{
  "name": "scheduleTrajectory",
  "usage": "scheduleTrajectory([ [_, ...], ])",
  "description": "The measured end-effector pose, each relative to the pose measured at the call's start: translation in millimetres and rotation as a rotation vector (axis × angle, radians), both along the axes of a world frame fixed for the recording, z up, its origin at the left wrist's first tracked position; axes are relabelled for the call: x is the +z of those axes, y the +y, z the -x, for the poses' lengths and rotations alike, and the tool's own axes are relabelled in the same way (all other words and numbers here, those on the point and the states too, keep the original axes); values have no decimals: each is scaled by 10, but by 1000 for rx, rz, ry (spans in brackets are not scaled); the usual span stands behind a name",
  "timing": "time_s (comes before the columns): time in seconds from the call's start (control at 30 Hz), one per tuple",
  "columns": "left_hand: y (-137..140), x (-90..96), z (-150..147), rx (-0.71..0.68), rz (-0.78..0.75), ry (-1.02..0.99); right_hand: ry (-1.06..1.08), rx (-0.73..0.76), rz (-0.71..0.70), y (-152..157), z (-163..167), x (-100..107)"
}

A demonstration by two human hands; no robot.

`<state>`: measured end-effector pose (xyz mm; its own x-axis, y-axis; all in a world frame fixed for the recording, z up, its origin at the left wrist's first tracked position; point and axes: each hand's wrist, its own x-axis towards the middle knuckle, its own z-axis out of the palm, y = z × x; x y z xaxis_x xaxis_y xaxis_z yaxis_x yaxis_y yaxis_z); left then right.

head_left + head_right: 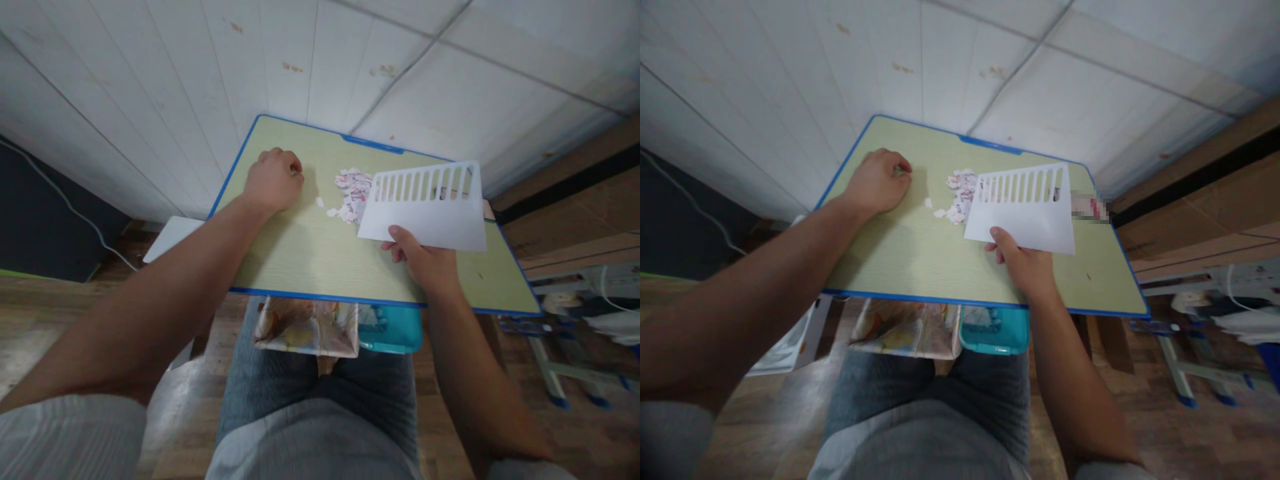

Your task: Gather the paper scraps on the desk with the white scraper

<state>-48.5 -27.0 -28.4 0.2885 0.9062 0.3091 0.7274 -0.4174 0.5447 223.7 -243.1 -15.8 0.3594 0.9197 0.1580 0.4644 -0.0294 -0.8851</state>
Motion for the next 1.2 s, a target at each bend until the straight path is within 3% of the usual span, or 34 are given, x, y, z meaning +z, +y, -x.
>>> scheduleTrajectory([
  [0.23,-22,3,-20,35,-6,9,-12,-56,41,-246,1,18],
  [0.57,-32,39,6,15,-6,40,15,60,21,-415,120,106],
  [0.83,-42,41,-2,22,-11,35,222,-107,-129,-400,77,-10],
  [1.2,-49,27,-8,25,24,20,34,9,-40,-431,66,11],
])
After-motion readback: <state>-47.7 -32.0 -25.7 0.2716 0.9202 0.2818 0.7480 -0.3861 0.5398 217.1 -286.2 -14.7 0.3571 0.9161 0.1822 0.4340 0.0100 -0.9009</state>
